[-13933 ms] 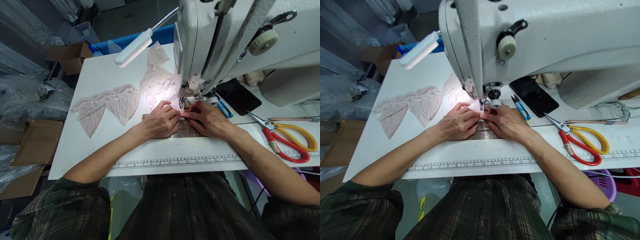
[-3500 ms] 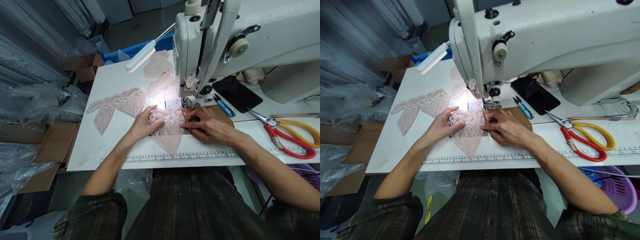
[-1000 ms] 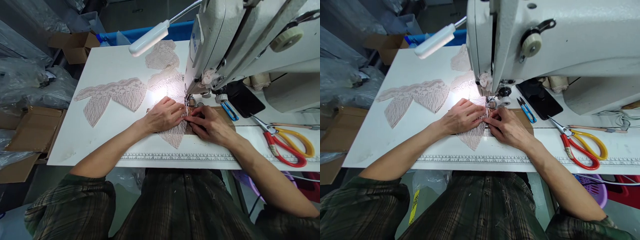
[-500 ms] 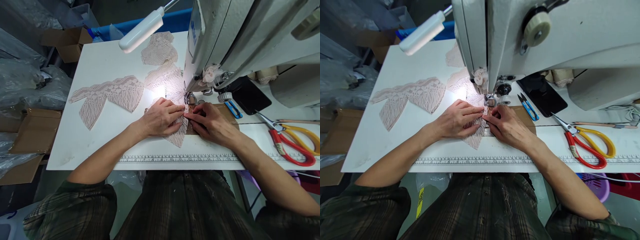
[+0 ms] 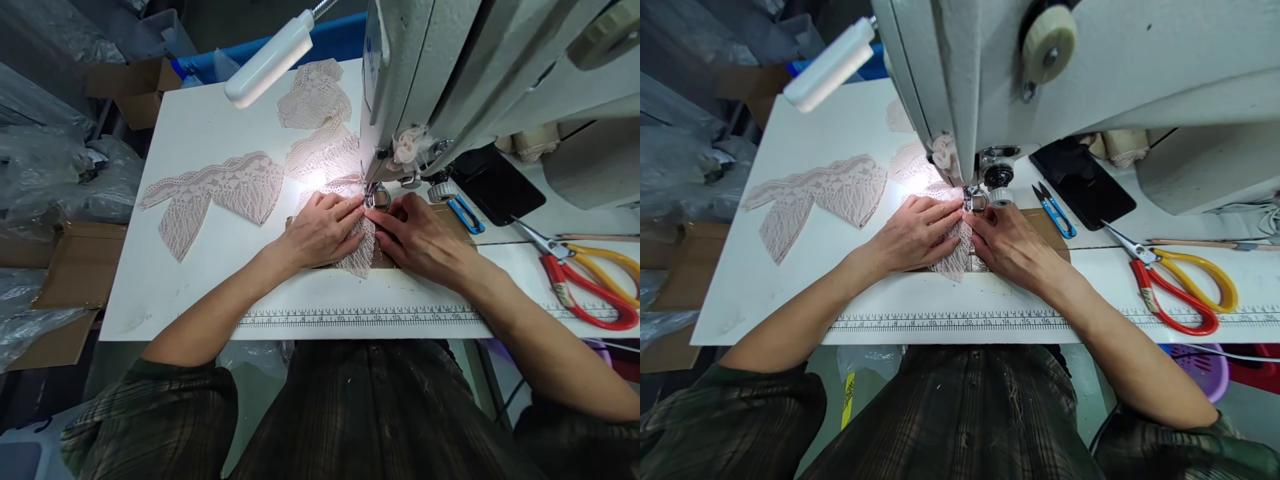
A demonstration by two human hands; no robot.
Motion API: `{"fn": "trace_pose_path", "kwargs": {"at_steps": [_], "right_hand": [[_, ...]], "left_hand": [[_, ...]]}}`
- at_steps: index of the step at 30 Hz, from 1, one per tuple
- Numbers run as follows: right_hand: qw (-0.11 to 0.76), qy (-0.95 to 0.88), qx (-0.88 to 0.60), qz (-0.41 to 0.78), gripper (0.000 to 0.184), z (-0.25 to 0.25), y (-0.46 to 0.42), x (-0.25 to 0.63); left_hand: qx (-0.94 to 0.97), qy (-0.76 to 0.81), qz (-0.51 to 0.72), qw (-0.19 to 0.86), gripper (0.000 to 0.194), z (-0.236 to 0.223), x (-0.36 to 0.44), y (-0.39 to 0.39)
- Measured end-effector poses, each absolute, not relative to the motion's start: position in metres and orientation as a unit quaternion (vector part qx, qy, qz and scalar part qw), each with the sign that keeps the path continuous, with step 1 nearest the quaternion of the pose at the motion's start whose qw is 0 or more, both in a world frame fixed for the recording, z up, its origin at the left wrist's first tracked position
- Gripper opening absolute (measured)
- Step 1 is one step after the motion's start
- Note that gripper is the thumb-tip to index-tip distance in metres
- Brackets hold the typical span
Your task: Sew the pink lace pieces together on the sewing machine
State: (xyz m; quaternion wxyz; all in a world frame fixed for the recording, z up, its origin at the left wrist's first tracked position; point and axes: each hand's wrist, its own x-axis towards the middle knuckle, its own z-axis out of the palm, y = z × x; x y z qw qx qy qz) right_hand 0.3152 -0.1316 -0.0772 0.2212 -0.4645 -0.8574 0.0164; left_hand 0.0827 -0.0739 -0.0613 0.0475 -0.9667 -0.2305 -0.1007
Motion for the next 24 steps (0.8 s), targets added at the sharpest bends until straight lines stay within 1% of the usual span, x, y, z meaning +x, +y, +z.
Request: {"fn": "trace_pose_path", "kwargs": {"at_steps": [6, 10, 13, 15, 18, 20, 24], "right_hand": [[0.231, -0.866, -0.443, 0.021, 0.032, -0.077, -0.131, 0.318], [0.241, -0.862, -0.445, 0.038, 0.035, -0.080, -0.131, 0.318], [0.258, -0.845, -0.461, 0.081, 0.040, -0.076, -0.131, 0.321], [0.263, -0.830, -0.475, 0.132, 0.043, -0.068, -0.132, 0.327], [0.247, -0.813, -0.485, 0.205, 0.046, -0.054, -0.134, 0.341], [0.228, -0.812, -0.486, 0.229, 0.048, -0.046, -0.137, 0.352], [0.208, -0.825, -0.471, 0.234, 0.046, -0.038, -0.144, 0.362]], "left_hand": [[-0.958, -0.261, -0.116, 0.037, 0.047, -0.063, 0.087, -0.071], [-0.954, -0.273, -0.121, 0.018, 0.044, -0.063, 0.088, -0.071], [-0.953, -0.278, -0.120, 0.012, 0.044, -0.063, 0.089, -0.070], [-0.953, -0.280, -0.115, 0.005, 0.043, -0.061, 0.087, -0.069], [-0.961, -0.256, -0.102, -0.007, 0.045, -0.054, 0.080, -0.066], [-0.965, -0.242, -0.096, -0.005, 0.046, -0.046, 0.073, -0.067], [-0.968, -0.225, -0.112, 0.008, 0.029, -0.034, 0.065, -0.078]]}}
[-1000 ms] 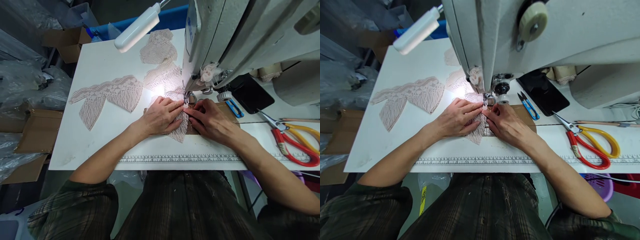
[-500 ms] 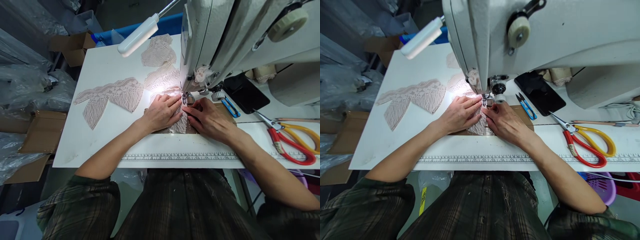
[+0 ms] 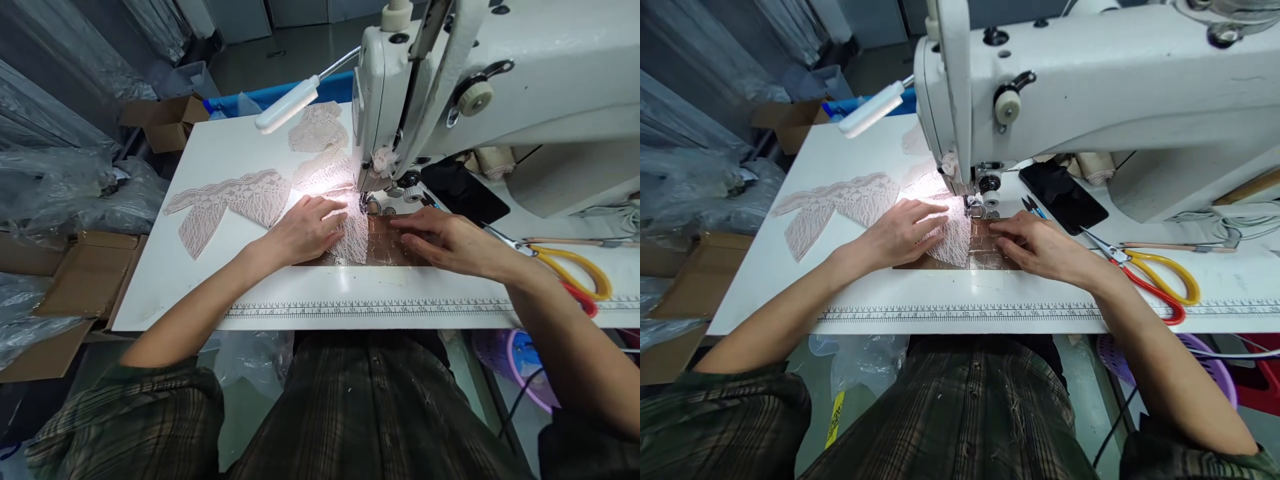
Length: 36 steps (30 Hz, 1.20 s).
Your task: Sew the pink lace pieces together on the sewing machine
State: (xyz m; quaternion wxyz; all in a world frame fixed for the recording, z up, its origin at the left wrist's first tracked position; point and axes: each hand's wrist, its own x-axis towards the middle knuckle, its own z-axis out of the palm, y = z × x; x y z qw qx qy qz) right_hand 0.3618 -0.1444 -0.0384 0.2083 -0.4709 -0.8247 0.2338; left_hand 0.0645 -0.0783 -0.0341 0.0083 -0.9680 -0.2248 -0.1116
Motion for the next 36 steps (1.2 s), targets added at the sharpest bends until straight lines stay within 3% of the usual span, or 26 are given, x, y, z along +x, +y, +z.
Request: {"fn": "trace_pose_path", "kwargs": {"at_steps": [4, 8, 13, 17, 19, 23, 26, 30, 36], "right_hand": [[0.194, -0.833, -0.466, 0.227, 0.045, -0.036, -0.139, 0.353], [0.183, -0.835, -0.466, 0.228, 0.043, -0.036, -0.124, 0.341], [0.266, -0.796, -0.486, 0.244, 0.034, -0.050, -0.122, 0.334], [0.322, -0.793, -0.445, 0.264, 0.032, -0.060, -0.137, 0.324], [0.317, -0.813, -0.412, 0.263, 0.035, -0.062, -0.142, 0.317], [0.292, -0.837, -0.419, 0.196, 0.023, -0.066, -0.144, 0.306], [0.290, -0.841, -0.415, 0.189, 0.024, -0.066, -0.142, 0.304], [0.315, -0.830, -0.405, 0.221, 0.021, -0.062, -0.141, 0.312], [0.317, -0.802, -0.486, 0.137, 0.035, -0.070, -0.136, 0.324]], "left_hand": [[-0.975, -0.138, -0.142, -0.099, 0.021, -0.039, 0.067, -0.086], [-0.945, -0.146, -0.190, -0.221, 0.017, -0.051, 0.070, -0.080], [-0.922, -0.170, -0.227, -0.265, 0.017, -0.056, 0.070, -0.079], [-0.908, -0.204, -0.244, -0.273, 0.020, -0.057, 0.072, -0.087], [-0.899, -0.227, -0.264, -0.266, 0.022, -0.058, 0.073, -0.089], [-0.893, -0.214, -0.321, -0.231, 0.024, -0.064, 0.073, -0.087], [-0.911, -0.154, -0.328, -0.197, 0.038, -0.067, 0.071, -0.084], [-0.928, -0.124, -0.318, -0.149, 0.010, -0.066, 0.070, -0.085], [-0.944, -0.114, -0.293, -0.101, 0.012, -0.063, 0.072, -0.087]]}}
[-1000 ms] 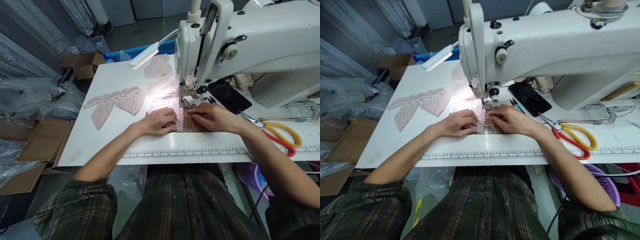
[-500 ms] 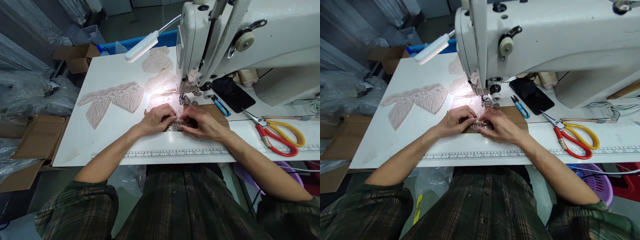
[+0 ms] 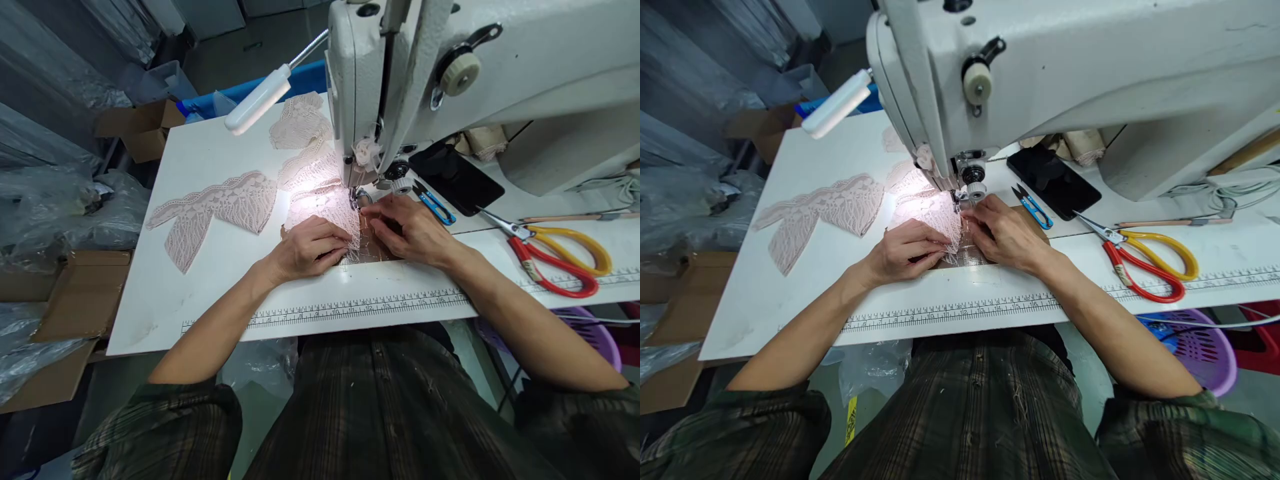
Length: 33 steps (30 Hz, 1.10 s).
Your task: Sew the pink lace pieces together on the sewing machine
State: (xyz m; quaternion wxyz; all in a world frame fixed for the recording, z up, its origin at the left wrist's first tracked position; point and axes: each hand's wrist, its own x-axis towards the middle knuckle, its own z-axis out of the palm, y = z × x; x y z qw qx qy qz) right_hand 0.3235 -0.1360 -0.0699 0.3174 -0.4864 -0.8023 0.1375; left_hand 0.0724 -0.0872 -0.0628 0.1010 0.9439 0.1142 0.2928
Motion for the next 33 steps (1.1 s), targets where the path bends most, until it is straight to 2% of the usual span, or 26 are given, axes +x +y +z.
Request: {"fn": "trace_pose_path", "kwargs": {"at_steps": [5, 14, 22, 29, 33], "right_hand": [[0.279, -0.838, -0.461, 0.087, 0.039, -0.083, -0.133, 0.322], [0.271, -0.839, -0.462, 0.095, 0.041, -0.081, -0.134, 0.322], [0.253, -0.864, -0.422, 0.104, 0.033, -0.076, -0.135, 0.326], [0.254, -0.866, -0.425, 0.075, 0.032, -0.075, -0.136, 0.326], [0.251, -0.866, -0.427, 0.066, 0.033, -0.075, -0.135, 0.325]], "left_hand": [[0.958, 0.121, 0.250, 0.076, 0.013, -0.066, 0.073, -0.087], [0.967, 0.089, 0.234, 0.053, 0.010, -0.062, 0.071, -0.087], [0.986, 0.052, 0.159, -0.013, 0.019, -0.051, 0.072, -0.086], [0.992, 0.023, 0.120, 0.015, 0.030, -0.041, 0.079, -0.076], [0.990, 0.039, 0.133, 0.006, 0.026, -0.045, 0.078, -0.077]]}}
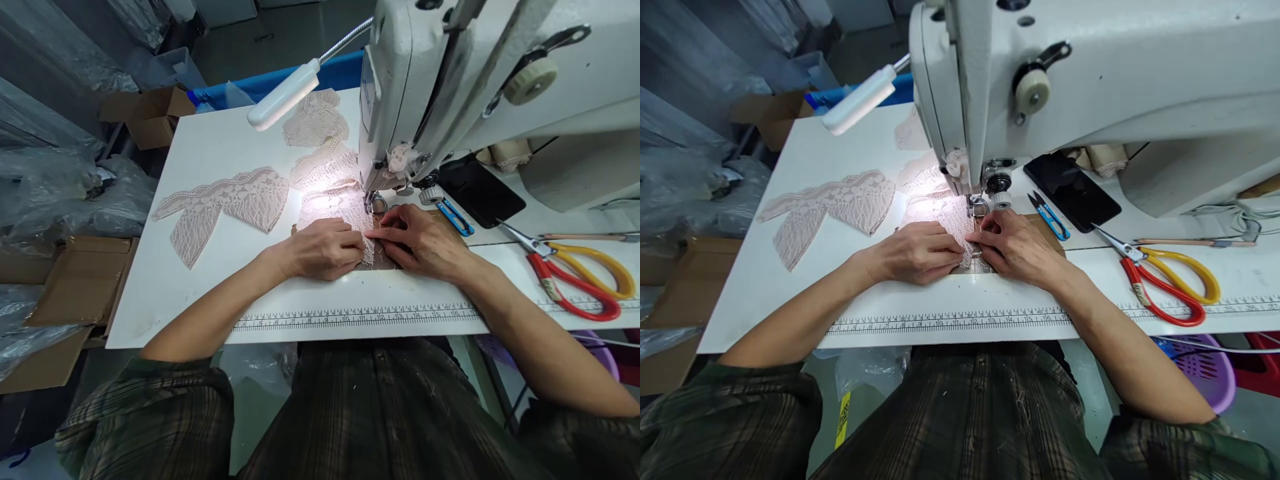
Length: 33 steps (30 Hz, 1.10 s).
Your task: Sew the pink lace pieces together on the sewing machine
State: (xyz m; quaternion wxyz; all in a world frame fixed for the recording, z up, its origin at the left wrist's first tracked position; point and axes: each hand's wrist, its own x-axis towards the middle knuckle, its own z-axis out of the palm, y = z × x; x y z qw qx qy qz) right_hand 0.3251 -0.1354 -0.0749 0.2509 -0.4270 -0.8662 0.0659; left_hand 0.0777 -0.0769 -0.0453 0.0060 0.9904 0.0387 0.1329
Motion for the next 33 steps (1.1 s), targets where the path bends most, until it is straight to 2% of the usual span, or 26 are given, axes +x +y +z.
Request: {"fn": "trace_pose_path", "kwargs": {"at_steps": [8, 25, 33], "right_hand": [[0.229, -0.855, -0.463, 0.046, 0.036, -0.075, -0.134, 0.320], [0.244, -0.854, -0.458, 0.020, 0.036, -0.072, -0.135, 0.319], [0.198, -0.851, -0.486, -0.004, 0.041, -0.069, -0.131, 0.316]], "left_hand": [[0.985, 0.117, 0.126, -0.004, 0.027, -0.046, 0.079, -0.088], [0.977, 0.172, 0.107, -0.064, 0.034, -0.049, 0.083, -0.093], [0.975, 0.177, 0.122, -0.059, 0.036, -0.056, 0.080, -0.086]]}}
